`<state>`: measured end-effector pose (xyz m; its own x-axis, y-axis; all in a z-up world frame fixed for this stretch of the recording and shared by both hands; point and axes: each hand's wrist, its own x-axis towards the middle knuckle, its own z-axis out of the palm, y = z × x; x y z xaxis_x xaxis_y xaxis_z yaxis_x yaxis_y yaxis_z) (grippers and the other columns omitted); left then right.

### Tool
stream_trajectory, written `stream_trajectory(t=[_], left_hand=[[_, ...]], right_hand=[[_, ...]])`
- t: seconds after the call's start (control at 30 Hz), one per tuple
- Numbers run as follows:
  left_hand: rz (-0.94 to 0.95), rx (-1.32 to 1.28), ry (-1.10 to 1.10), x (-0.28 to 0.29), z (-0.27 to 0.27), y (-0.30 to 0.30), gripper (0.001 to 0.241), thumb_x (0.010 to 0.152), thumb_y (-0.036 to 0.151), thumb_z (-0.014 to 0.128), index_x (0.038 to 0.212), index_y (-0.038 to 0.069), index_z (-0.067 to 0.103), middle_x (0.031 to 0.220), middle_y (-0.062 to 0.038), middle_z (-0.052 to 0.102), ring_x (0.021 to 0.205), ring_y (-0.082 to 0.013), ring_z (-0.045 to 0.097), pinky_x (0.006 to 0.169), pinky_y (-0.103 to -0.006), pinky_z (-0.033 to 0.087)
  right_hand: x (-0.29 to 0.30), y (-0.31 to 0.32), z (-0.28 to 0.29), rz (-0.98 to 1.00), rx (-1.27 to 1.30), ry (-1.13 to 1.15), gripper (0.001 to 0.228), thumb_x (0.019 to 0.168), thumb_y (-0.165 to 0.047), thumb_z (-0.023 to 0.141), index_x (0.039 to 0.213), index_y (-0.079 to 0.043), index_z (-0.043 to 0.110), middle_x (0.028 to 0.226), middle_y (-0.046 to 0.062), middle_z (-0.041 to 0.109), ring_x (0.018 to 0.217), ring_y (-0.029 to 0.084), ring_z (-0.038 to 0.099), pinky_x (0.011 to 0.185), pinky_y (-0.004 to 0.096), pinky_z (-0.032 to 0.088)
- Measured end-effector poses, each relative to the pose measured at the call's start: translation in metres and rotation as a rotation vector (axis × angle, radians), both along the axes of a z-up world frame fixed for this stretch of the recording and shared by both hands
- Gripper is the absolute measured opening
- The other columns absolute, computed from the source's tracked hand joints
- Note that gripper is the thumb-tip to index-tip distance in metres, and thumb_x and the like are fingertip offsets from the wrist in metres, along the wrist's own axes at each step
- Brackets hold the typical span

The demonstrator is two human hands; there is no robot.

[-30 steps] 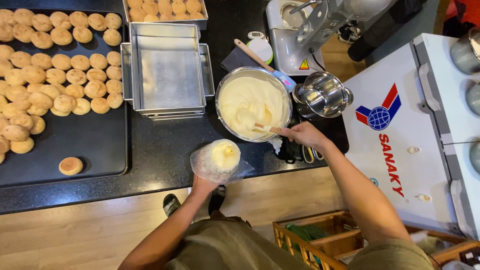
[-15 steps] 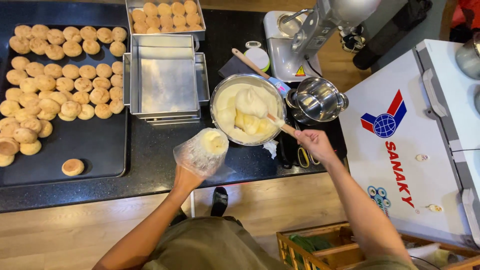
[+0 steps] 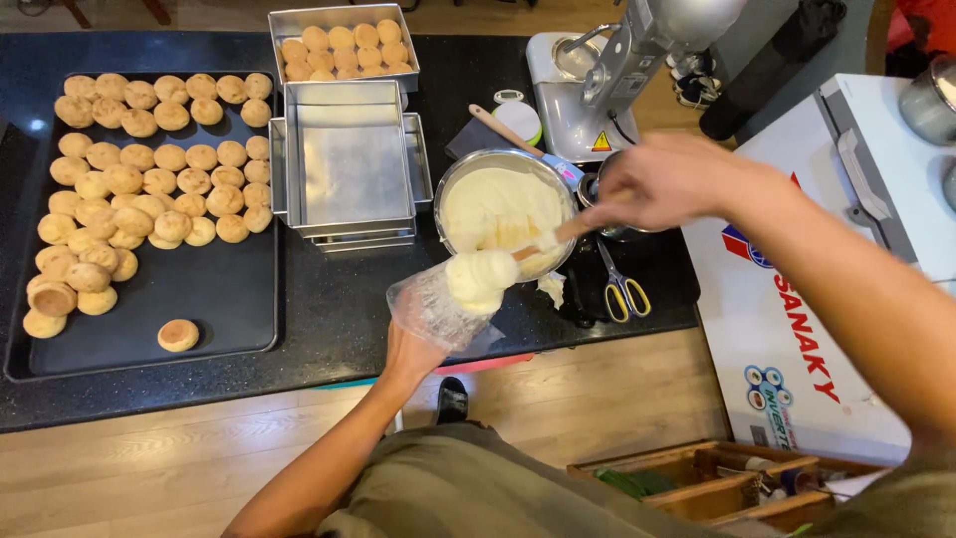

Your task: Filling baked cream puff shells with cream using a pastry piping bag.

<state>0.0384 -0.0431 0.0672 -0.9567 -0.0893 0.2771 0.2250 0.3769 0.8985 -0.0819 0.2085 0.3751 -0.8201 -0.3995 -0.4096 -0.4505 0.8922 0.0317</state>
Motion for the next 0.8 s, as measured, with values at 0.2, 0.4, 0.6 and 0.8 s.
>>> stream_trajectory(t=[0.2,0.4,0.6,0.8], left_hand=[[-0.068,0.068,0.089,0.013,0.004,-0.003,0.072,0.07,0.029,0.09,0.129,0.0,0.062,0.125,-0.02,0.068,0.115,-0.0345,0.066,0.1,-0.0418,0.051],[-0.068,0.179,0.082,0.023,0.029,-0.013,0.069,0.072,0.027,0.091,0.129,0.0,0.062,0.122,-0.017,0.071,0.113,-0.0309,0.069,0.1,-0.0389,0.052],[-0.164,0.193,0.12,0.013,0.034,-0.025,0.062,0.078,0.025,0.088,0.131,0.002,0.065,0.125,-0.014,0.074,0.117,-0.0282,0.071,0.104,-0.0377,0.052],[-0.04,0.213,0.198,0.015,0.007,-0.009,0.073,0.072,0.025,0.091,0.132,-0.001,0.058,0.126,-0.018,0.066,0.119,-0.0291,0.064,0.103,-0.0383,0.049]], right_hand=[[0.041,-0.108,0.005,0.575,0.361,0.221,0.045,0.089,-0.051,0.068,0.071,-0.01,0.073,0.069,0.013,0.071,0.066,0.036,0.07,0.06,0.046,0.055],[0.068,-0.136,0.026,0.759,0.364,0.306,0.033,0.085,-0.037,0.071,0.065,-0.01,0.072,0.067,0.012,0.07,0.061,0.032,0.071,0.053,0.043,0.055],[0.089,-0.133,0.041,0.699,0.311,0.33,0.022,0.085,-0.029,0.068,0.068,-0.014,0.071,0.066,0.01,0.07,0.06,0.031,0.071,0.052,0.043,0.055],[0.102,-0.138,0.033,0.597,0.481,0.268,0.026,0.093,-0.033,0.062,0.075,-0.016,0.071,0.067,0.007,0.07,0.064,0.028,0.071,0.053,0.041,0.055]])
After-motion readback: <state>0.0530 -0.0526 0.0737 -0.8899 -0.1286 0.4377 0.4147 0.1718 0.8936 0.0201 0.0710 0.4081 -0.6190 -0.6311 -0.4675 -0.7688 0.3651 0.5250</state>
